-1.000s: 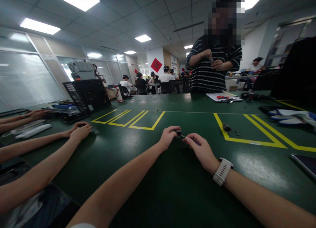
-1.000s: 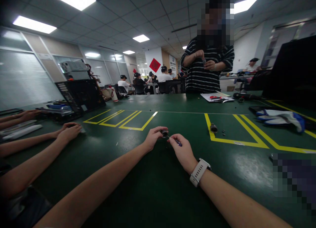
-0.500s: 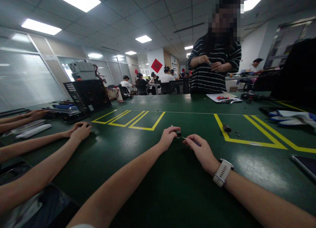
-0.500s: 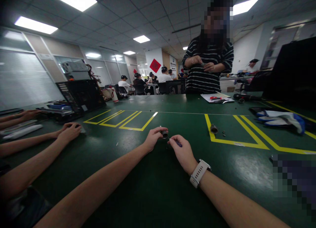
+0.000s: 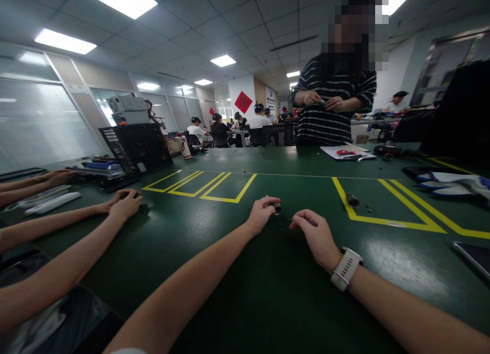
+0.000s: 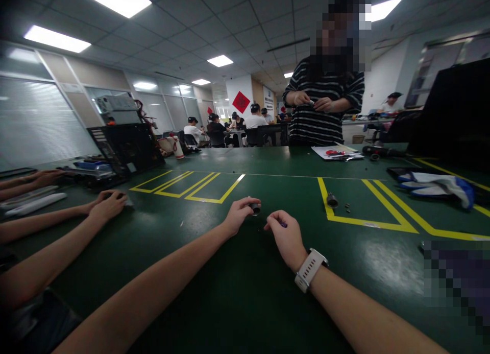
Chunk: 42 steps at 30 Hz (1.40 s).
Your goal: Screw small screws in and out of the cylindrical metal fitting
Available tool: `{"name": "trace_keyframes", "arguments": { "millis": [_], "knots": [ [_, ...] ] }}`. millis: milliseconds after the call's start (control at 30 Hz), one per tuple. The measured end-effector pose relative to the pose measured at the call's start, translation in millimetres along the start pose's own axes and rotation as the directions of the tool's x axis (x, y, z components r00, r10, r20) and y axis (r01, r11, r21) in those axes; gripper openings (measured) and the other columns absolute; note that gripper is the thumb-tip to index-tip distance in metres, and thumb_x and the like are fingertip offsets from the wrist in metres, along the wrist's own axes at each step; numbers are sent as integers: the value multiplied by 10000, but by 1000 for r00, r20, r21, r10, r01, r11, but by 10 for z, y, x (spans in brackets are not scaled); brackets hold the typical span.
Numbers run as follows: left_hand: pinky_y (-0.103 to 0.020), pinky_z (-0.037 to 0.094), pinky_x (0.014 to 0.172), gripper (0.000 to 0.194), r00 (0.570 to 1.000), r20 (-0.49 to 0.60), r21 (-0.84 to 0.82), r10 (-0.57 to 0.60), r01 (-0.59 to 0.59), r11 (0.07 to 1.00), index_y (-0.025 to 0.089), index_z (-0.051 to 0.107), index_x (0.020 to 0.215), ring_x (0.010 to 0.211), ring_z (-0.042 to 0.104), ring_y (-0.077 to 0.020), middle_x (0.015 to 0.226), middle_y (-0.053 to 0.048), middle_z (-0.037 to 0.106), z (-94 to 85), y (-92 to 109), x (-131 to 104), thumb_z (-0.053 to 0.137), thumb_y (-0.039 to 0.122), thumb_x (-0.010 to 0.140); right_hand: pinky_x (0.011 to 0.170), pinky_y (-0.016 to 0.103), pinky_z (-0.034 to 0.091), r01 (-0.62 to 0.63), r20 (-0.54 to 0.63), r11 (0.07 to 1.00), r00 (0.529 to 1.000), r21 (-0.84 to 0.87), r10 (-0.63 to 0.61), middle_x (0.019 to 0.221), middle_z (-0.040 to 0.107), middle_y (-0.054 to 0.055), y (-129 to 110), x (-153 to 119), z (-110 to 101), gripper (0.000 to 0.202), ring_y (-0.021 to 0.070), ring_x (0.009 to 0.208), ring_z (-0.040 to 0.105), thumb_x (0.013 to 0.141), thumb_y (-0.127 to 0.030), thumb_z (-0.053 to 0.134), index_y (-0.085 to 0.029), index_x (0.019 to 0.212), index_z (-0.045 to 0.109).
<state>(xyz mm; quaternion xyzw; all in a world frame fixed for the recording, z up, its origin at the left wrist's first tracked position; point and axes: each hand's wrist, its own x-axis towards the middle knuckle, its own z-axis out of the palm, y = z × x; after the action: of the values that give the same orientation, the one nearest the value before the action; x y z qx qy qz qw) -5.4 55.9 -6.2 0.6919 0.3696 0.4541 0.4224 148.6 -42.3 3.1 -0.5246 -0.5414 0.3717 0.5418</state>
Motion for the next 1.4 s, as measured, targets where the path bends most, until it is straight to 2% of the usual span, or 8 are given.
{"name": "trace_keyframes", "arguments": {
  "millis": [200,367,533,933,1100,1300,1400],
  "knots": [
    [-314,507,757,444,997,72,87,-2,-4,996,122,627,1027,831,628,-181,936,-84,659,18,-81,17,622,41,590,681,352,415,-17,-25,1000,1000,-2,16,669,625,27,-10,11,8,193,214,713,575,767,-361,540,-203,682,611],
    [-319,496,803,450,993,121,63,-5,-2,998,95,618,1011,858,629,-174,946,-92,650,34,-49,11,606,-11,574,662,341,417,-14,-44,1000,999,15,14,644,609,22,23,36,20,187,205,678,571,758,-348,542,-192,677,604],
    [-321,493,815,416,990,139,57,-10,2,998,111,623,1000,867,624,-172,928,-78,648,25,-22,4,627,5,598,665,343,427,-21,-42,999,999,32,22,650,610,21,50,39,5,171,201,675,573,765,-331,537,-195,688,608],
    [-368,467,896,457,980,197,103,41,-62,993,106,604,1035,924,618,-183,976,-99,637,12,-58,9,602,-32,600,639,341,428,-20,-85,997,996,71,26,647,592,20,17,24,0,163,194,653,556,756,-315,538,-192,680,613],
    [-367,466,896,455,985,172,95,5,-22,995,112,618,1023,926,616,-182,978,-97,644,9,-46,9,588,-48,599,599,321,413,-8,-122,995,992,103,20,606,568,6,13,24,0,149,179,615,533,735,-295,535,-197,642,598],
    [-348,484,852,450,992,55,36,-112,110,993,121,635,1003,866,623,-175,975,-91,661,18,-45,34,564,-61,598,521,284,354,-1,-148,991,989,137,21,503,476,-30,-21,15,6,190,136,507,450,719,-224,488,-204,532,517],
    [-340,485,846,465,990,19,21,-140,140,990,113,638,992,865,622,-174,989,-94,661,22,-41,47,538,-82,582,512,281,342,-2,-149,989,989,148,24,493,463,-38,-32,14,13,193,130,495,440,717,-216,482,-207,526,508]
  ]
}}
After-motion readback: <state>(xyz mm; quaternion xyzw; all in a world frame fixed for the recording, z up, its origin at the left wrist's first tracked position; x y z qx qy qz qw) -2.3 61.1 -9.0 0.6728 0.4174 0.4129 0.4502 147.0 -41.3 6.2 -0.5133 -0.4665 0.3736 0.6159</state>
